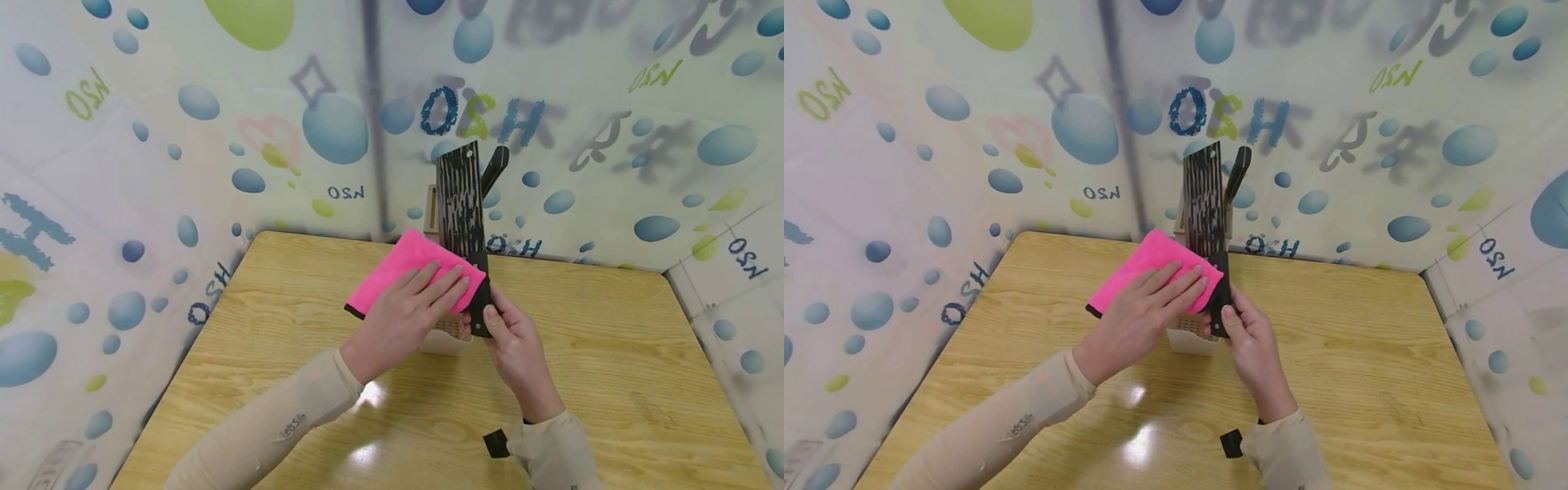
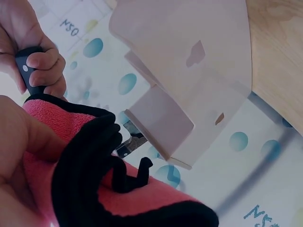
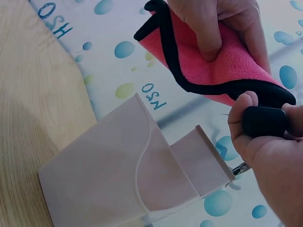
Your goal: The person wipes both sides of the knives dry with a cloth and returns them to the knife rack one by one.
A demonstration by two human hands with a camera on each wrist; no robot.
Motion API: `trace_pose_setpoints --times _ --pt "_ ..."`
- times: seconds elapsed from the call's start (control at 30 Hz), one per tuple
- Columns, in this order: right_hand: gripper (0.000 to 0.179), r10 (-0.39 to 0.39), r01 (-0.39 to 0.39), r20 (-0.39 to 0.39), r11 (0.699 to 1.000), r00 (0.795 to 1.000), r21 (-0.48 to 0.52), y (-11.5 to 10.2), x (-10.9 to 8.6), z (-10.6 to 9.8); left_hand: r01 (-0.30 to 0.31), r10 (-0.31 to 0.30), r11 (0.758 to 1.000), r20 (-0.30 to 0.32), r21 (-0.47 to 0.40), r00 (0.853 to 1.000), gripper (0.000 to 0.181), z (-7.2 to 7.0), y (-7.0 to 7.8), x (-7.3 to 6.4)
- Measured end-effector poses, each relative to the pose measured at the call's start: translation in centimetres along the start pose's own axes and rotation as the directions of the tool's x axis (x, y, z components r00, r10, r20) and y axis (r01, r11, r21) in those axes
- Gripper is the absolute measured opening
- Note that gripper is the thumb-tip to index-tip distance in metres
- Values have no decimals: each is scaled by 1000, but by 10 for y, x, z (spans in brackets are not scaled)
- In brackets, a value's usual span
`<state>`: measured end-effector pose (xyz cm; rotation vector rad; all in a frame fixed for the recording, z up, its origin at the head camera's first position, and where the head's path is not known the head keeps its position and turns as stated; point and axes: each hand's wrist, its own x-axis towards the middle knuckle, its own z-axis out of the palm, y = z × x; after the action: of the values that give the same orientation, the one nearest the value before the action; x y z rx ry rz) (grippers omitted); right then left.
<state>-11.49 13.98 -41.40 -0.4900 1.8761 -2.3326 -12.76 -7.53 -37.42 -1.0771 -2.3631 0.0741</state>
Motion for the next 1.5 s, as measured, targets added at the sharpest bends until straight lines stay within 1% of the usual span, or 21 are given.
trace_pose_setpoints --times 0.17,0.33,0.47,0.63,0.97,1.07,1.27,1.37,1.5 --pt "52 23 -23 0 1000 1000 -4 -2 0 1 24 -24 1000 -11 -4 1000 55 0 -2 1" --pt "51 35 -35 6 999 999 -6 -1 0 2 43 -43 999 -22 13 999 53 2 -7 3" --pt "50 42 -42 21 999 999 -2 -1 -2 3 67 -67 998 -2 21 998 52 2 -11 5" --pt "49 57 -57 30 998 998 -12 -2 -2 4 85 -86 996 19 32 996 55 3 -16 6" --pt "48 39 -39 54 999 998 -9 -1 -3 7 126 -125 991 -9 36 992 57 0 -25 10" --pt "48 42 -42 53 999 998 -7 -2 -4 7 120 -120 991 -3 55 993 56 -1 -25 11" --pt "48 45 -45 49 999 998 -1 -3 -2 5 81 -84 993 28 85 996 57 -2 -20 10" --pt "49 46 -46 44 999 998 1 -4 -1 4 63 -65 994 26 88 998 56 -2 -16 9" --pt "51 51 -51 21 999 998 -11 -5 0 3 40 -41 995 10 95 999 54 -1 -11 9"
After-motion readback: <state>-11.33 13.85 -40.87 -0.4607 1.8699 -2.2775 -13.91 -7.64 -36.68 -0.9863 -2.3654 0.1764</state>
